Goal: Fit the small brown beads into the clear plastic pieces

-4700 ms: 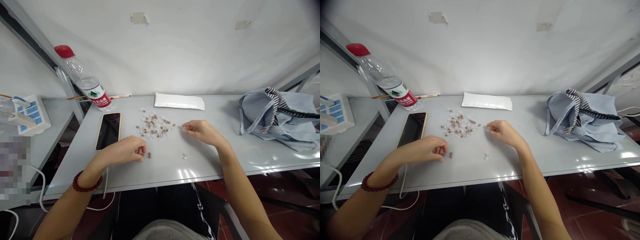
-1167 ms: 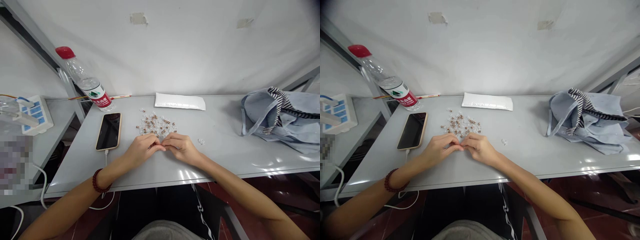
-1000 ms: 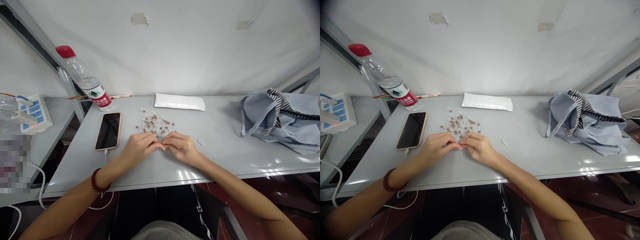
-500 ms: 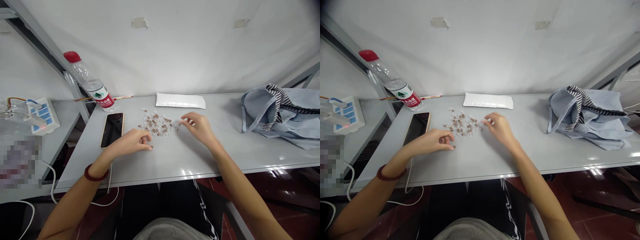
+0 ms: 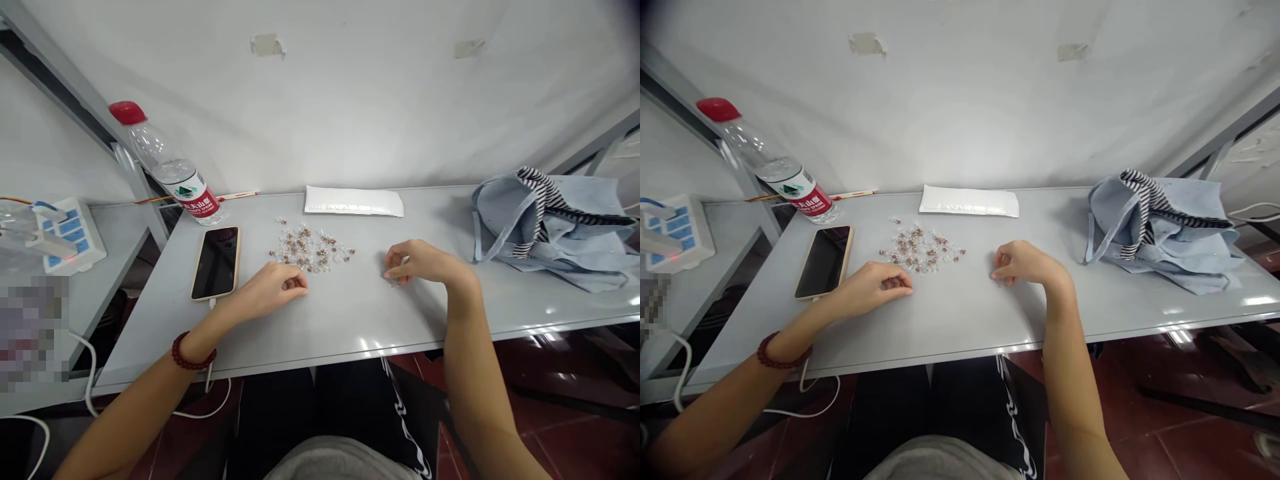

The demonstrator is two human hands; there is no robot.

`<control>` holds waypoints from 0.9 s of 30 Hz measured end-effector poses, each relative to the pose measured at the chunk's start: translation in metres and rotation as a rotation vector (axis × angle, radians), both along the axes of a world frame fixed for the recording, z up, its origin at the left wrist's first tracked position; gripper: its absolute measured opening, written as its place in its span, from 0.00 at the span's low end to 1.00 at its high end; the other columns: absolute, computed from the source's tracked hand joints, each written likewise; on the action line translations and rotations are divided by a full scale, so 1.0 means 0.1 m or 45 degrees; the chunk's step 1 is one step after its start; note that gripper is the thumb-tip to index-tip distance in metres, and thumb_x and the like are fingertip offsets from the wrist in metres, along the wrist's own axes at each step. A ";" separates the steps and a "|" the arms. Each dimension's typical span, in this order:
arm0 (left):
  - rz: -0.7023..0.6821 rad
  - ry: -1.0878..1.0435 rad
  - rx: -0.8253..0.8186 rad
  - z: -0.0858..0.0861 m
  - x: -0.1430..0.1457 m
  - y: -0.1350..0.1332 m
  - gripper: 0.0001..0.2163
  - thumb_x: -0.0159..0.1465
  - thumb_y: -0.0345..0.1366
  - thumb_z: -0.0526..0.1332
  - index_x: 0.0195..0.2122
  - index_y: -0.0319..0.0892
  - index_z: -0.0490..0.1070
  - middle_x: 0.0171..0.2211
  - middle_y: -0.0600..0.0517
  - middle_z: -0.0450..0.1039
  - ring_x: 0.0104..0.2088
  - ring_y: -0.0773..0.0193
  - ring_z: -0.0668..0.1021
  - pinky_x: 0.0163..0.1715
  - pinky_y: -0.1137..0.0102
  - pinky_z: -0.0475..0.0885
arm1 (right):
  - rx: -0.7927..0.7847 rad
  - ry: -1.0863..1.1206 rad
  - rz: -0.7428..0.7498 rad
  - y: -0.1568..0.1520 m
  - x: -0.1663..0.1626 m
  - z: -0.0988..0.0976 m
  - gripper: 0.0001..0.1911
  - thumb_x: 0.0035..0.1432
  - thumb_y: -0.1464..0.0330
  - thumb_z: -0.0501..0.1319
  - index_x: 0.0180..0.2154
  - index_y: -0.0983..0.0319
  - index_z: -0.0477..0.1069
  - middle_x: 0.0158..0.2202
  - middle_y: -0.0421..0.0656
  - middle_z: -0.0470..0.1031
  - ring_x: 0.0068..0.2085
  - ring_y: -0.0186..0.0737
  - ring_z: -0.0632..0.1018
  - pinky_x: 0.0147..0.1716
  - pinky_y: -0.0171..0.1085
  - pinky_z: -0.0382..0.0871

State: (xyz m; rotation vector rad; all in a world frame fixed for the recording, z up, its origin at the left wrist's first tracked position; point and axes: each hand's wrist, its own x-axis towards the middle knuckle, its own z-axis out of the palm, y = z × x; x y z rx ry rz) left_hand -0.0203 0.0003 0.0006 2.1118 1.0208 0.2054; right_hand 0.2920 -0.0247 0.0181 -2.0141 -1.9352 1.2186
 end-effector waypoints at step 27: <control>-0.112 -0.342 0.386 -0.13 0.12 -0.14 0.10 0.61 0.38 0.63 0.28 0.40 0.66 0.26 0.55 0.68 0.26 0.70 0.70 0.31 0.73 0.67 | 0.162 0.611 0.091 -0.01 -0.52 -0.15 0.07 0.53 0.66 0.62 0.32 0.64 0.73 0.23 0.38 0.72 0.24 0.32 0.72 0.29 0.36 0.67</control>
